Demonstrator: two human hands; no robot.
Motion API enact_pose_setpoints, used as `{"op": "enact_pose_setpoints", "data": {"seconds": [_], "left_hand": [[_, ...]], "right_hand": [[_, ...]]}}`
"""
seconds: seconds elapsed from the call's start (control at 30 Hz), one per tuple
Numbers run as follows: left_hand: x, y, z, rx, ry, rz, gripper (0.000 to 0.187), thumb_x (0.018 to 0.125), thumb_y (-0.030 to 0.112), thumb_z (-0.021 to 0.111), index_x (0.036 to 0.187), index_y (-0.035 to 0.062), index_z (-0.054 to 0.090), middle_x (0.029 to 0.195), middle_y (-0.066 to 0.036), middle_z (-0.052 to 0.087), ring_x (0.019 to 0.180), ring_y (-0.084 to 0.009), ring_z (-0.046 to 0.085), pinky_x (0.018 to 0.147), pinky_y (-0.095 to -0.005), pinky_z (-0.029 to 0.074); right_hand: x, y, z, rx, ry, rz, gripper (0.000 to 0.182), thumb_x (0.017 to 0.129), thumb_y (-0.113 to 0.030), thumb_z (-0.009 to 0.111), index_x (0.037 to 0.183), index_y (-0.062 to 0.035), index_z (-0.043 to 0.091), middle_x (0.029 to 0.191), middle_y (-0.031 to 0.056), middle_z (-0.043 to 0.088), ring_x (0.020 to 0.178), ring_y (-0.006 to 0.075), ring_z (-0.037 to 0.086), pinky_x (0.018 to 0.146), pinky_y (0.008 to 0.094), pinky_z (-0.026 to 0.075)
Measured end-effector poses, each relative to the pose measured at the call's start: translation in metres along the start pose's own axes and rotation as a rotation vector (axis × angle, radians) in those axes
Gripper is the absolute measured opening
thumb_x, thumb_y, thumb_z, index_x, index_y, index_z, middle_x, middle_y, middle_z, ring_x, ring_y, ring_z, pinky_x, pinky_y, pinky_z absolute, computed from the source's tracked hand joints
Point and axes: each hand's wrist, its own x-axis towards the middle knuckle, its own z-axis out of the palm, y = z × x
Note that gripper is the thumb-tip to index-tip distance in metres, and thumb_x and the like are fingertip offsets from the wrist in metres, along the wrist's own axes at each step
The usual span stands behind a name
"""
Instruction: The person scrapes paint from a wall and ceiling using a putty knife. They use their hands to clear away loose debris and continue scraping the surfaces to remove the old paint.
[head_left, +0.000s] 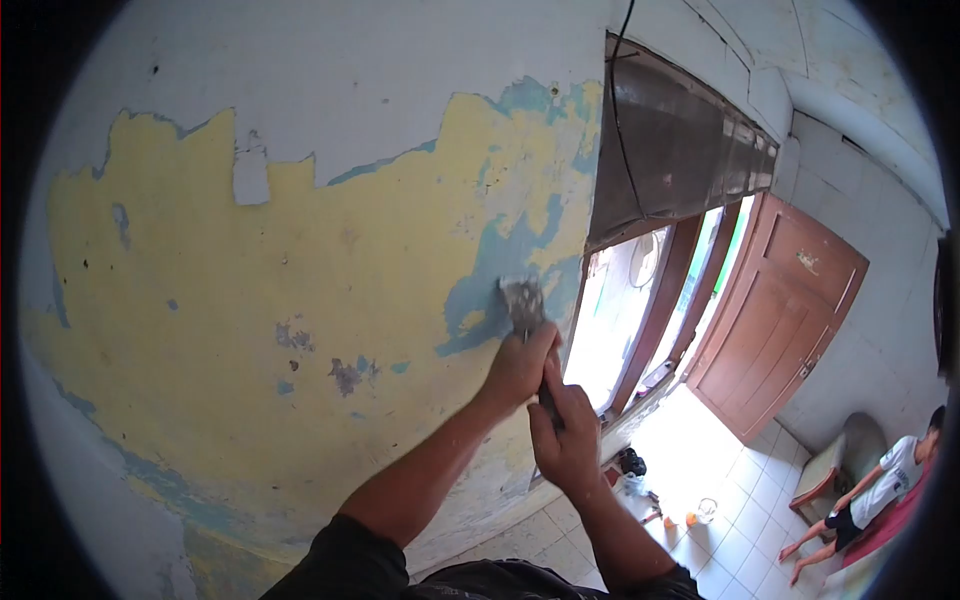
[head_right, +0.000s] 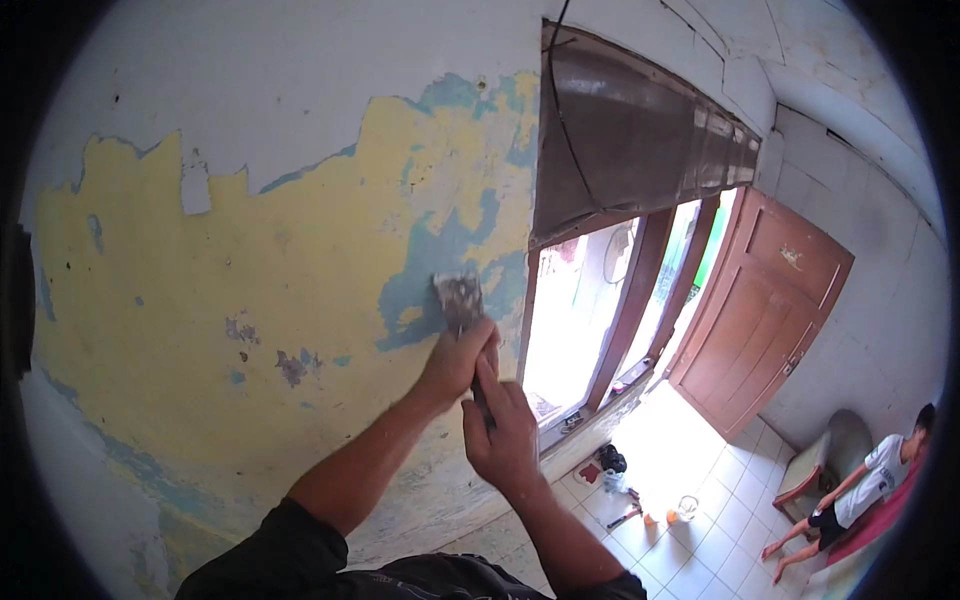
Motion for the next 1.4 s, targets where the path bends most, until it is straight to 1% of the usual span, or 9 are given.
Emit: {"op": "enact_pose_setpoints", "data": {"seconds": [0.17,0.27,0.3,0.37,0.97,1.1,1.13,1.23,1.4], "left_hand": [[0.041,0.055,0.015,-0.015,-0.100,-0.006,0.029,0.098,0.032,0.055,0.088,0.0054,0.062,0.066,-0.004,0.061,0.059,-0.0122,0.058,0.055,-0.0294,0.044],[0.020,0.010,0.016,-0.073,-0.026,0.024,0.029,0.100,0.033,0.055,0.091,0.0056,0.060,0.065,-0.004,0.059,0.059,-0.0122,0.057,0.056,-0.0285,0.045],[0.016,-0.037,0.002,0.102,-0.035,0.276,0.029,0.100,0.033,0.055,0.090,0.0057,0.059,0.065,-0.003,0.059,0.058,-0.0116,0.057,0.055,-0.0281,0.044],[-0.010,-0.017,0.005,-0.088,0.012,-0.071,0.028,0.100,0.031,0.054,0.092,0.0052,0.061,0.065,-0.004,0.059,0.058,-0.0116,0.057,0.054,-0.0279,0.044],[0.073,0.075,0.040,-0.139,-0.094,0.129,0.030,0.098,0.032,0.058,0.093,0.0043,0.066,0.065,-0.002,0.059,0.059,-0.0122,0.057,0.056,-0.0272,0.043],[0.027,-0.006,0.019,0.031,-0.015,0.062,0.030,0.101,0.029,0.052,0.096,0.0035,0.065,0.068,-0.004,0.057,0.062,-0.0146,0.056,0.061,-0.0334,0.045],[0.005,-0.047,0.004,0.237,-0.034,0.304,0.025,0.104,0.026,0.049,0.106,0.0057,0.064,0.069,-0.003,0.055,0.063,-0.0140,0.055,0.061,-0.0320,0.045],[-0.025,-0.052,-0.004,-0.041,-0.004,-0.052,0.024,0.100,0.022,0.051,0.113,0.0032,0.061,0.065,-0.003,0.056,0.061,-0.0125,0.057,0.059,-0.0296,0.045],[0.027,0.011,0.028,-0.088,-0.054,0.025,0.035,0.099,0.025,0.052,0.125,0.0034,0.060,0.069,-0.002,0.058,0.062,-0.0123,0.057,0.058,-0.0290,0.045]], "right_hand": [[0.059,-0.009,-0.020,-0.037,0.018,0.064,0.059,0.086,-0.003,0.064,0.144,-0.0020,0.051,0.096,0.0175,0.064,0.082,0.0315,0.062,0.077,0.0383,0.051],[0.024,0.007,-0.017,0.011,-0.015,0.026,0.059,0.084,0.000,0.065,0.142,-0.0006,0.053,0.090,0.0171,0.064,0.079,0.0303,0.061,0.076,0.0376,0.051],[0.004,0.015,-0.011,0.053,-0.021,0.007,0.059,0.083,0.001,0.065,0.141,0.0000,0.054,0.089,0.0171,0.064,0.079,0.0299,0.061,0.076,0.0373,0.051],[-0.011,0.014,-0.001,0.073,-0.008,0.027,0.057,0.083,0.002,0.065,0.139,0.0017,0.056,0.089,0.0174,0.064,0.080,0.0298,0.063,0.075,0.0384,0.051],[0.095,-0.006,-0.042,0.013,0.041,0.066,0.055,0.086,-0.005,0.064,0.140,-0.0024,0.055,0.087,0.0168,0.062,0.076,0.0300,0.061,0.073,0.0386,0.050],[0.023,0.014,-0.026,0.024,-0.054,0.130,0.056,0.085,-0.001,0.064,0.140,-0.0022,0.056,0.086,0.0171,0.063,0.076,0.0290,0.061,0.073,0.0376,0.050],[-0.015,0.024,-0.010,0.062,-0.054,0.119,0.059,0.085,0.000,0.063,0.143,-0.0002,0.053,0.084,0.0135,0.060,0.076,0.0248,0.059,0.074,0.0351,0.047],[-0.032,0.025,0.010,0.083,-0.028,0.114,0.059,0.085,0.001,0.062,0.143,0.0010,0.052,0.086,0.0142,0.061,0.078,0.0259,0.060,0.075,0.0352,0.048],[0.027,0.009,-0.023,0.088,0.003,0.207,0.060,0.085,-0.003,0.065,0.143,0.0005,0.052,0.093,0.0195,0.064,0.082,0.0310,0.062,0.076,0.0384,0.050]]}}
